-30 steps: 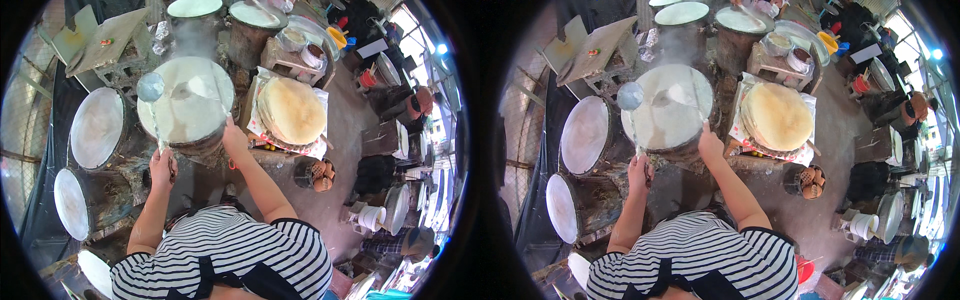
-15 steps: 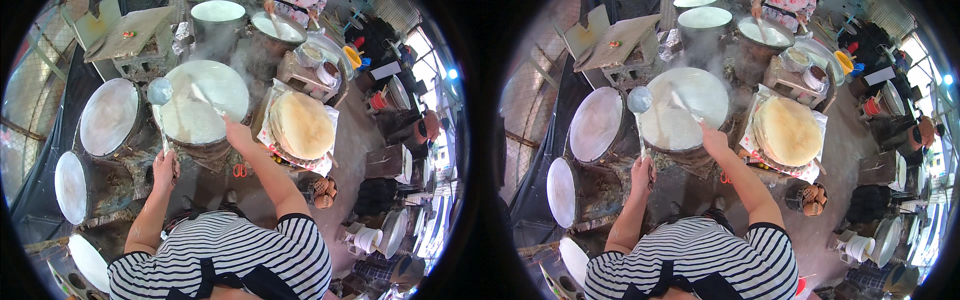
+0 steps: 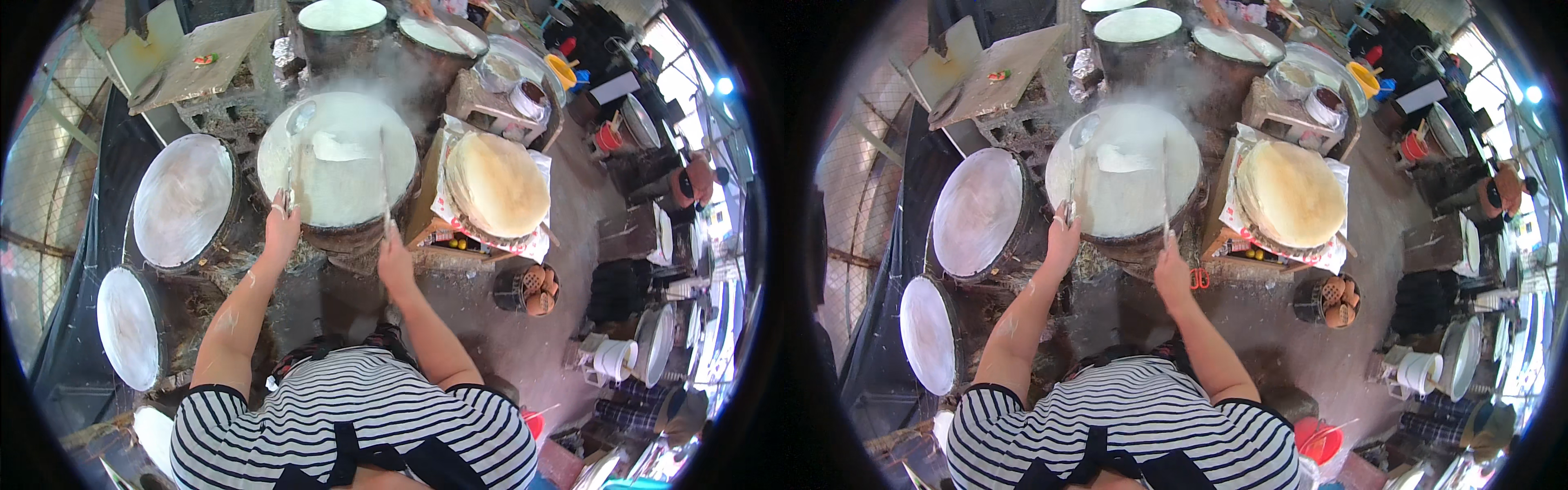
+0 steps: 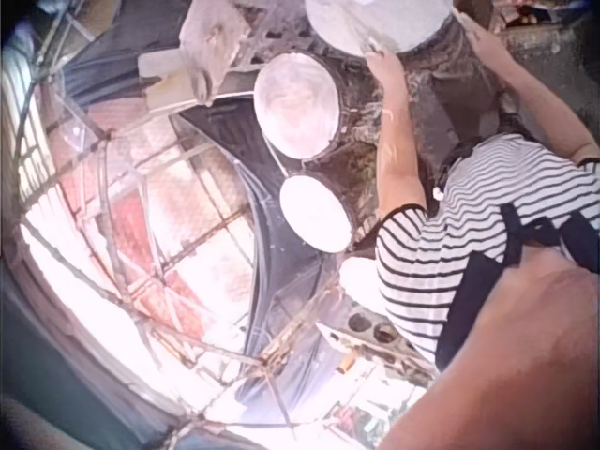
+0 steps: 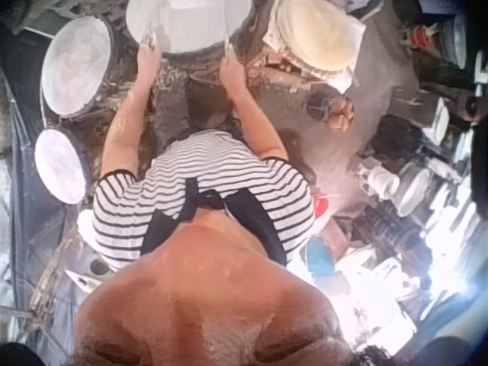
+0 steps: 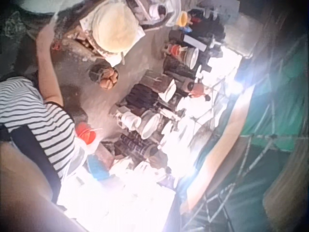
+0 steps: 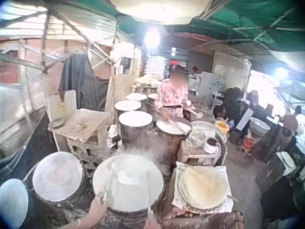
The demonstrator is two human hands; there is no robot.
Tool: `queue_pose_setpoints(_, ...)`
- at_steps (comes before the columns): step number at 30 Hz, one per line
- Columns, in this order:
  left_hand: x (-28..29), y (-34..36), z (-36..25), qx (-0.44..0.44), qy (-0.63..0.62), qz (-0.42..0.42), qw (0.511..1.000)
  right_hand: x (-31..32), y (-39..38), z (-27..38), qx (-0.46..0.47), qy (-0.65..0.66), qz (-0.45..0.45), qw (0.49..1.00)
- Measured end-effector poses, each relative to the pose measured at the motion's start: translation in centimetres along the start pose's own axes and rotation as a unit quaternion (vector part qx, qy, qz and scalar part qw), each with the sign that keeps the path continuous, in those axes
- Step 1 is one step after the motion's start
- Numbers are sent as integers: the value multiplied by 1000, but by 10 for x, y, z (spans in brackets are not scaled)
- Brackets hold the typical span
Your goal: The person ladles batter onto multiple round heated pans, spreads it into thin crepes, and removes cooked crepes to stack them. The person repeats this cycle across several pans in a continuous workflow.
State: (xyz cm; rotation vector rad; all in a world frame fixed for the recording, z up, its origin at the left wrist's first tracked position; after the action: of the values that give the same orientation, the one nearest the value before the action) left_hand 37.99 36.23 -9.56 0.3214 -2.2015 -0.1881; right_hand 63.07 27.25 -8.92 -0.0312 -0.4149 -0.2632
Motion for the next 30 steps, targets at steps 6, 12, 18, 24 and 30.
queue_pose_setpoints(6, 43, -1, -32, -6, 64, 136, 989, -106, -45, 10, -35, 145, -1, 989)
queue_pose_setpoints(12, 64, -24, -43, 234, -337, 255, 876, -148, -34, 61, -68, 217, 67, 971)
queue_pose_setpoints(18, 151, -16, -74, 329, -886, 281, 164, -76, -26, 77, 78, 211, 15, 974)
queue_pose_setpoints(24, 175, -24, -116, 246, -912, 259, 201, 10, 36, 49, 174, -293, 159, 927)
queue_pose_setpoints(30, 175, -27, -148, 193, -910, 216, 295, 52, 98, 38, 212, -308, 143, 916)
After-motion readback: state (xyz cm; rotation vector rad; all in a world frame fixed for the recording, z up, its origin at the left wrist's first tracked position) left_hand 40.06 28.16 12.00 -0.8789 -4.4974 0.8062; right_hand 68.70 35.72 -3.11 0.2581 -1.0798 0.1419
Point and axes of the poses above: each hand's wrist, its own y-axis towards the middle knuckle, its own x-axis out of the back of the hand, z = x × y, the point moved 2 cm from there along y, towards the middle knuckle, and after that the axes turned 13 degrees about y, right-handed, at the moved point
